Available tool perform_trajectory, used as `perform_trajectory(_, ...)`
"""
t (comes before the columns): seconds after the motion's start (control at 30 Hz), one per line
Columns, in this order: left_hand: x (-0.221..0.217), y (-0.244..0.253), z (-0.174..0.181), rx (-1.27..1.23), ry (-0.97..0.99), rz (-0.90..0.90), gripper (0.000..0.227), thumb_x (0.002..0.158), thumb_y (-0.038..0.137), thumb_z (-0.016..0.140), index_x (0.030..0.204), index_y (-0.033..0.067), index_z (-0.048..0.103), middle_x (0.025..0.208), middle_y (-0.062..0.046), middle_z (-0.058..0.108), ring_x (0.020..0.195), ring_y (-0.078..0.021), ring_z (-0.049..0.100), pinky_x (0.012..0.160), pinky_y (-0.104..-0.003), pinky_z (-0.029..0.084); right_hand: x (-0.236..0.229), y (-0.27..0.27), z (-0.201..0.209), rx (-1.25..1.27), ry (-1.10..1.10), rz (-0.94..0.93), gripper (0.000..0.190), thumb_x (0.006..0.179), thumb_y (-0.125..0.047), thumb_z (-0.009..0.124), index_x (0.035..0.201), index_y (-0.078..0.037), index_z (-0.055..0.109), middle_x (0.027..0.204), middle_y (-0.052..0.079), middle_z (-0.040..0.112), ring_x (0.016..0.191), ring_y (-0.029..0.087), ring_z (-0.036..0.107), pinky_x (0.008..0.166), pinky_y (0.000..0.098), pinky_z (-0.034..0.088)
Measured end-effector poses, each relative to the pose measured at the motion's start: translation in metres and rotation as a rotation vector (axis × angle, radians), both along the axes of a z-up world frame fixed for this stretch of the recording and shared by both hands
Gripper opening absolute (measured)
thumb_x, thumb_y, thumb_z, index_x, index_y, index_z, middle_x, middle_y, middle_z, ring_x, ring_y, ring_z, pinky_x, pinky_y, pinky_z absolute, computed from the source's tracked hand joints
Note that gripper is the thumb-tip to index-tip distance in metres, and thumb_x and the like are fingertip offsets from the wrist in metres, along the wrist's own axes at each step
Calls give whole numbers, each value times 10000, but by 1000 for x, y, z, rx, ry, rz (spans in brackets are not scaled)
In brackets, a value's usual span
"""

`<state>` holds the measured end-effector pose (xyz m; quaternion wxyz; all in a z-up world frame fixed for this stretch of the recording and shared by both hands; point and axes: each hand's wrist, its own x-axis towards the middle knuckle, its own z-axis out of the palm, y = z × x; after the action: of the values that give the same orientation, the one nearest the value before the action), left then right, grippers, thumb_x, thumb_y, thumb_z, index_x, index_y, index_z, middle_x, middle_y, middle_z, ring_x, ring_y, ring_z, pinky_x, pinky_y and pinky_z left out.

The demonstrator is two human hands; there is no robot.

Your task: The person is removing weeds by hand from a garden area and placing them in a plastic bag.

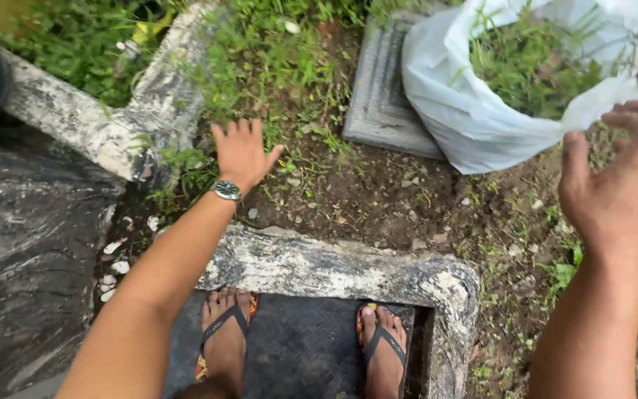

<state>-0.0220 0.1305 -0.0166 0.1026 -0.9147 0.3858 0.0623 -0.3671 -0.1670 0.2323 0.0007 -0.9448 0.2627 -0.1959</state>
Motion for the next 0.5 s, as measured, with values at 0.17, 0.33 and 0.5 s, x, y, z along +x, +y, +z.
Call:
perform_trajectory(0.17, 15, -15, -37, -15, -134, -70, 617, 974, 638, 442, 1224, 93, 589, 1067, -141, 683, 1005, -295, 639, 1007, -575, 318, 25, 14, 1, 14, 26, 37, 708, 1051, 39, 728, 1595, -46, 283, 1344, 217, 430, 1218, 320, 576, 1052, 443, 541)
perform_trajectory(0.33, 20, -29, -43, 114, -95, -22, 581, 1027, 595, 417, 935, 89, 688, 820, -71, 695, 815, -224, 645, 977, -535, 312, 34, 22, 2, 18, 50, 41, 680, 1060, 20, 743, 1577, -42, 306, 1335, 212, 432, 1228, 325, 564, 1060, 447, 539)
perform_trajectory(0.5, 32, -19, -60, -154, 165, -18, 374, 1127, 294, 434, 1002, 131, 746, 582, -43, 591, 570, -206, 574, 970, -452, 341, 33, 21, 2, 43, 61, 30, 649, 1057, 11, 742, 1559, -31, 333, 1325, 222, 439, 1209, 336, 556, 1039, 444, 534)
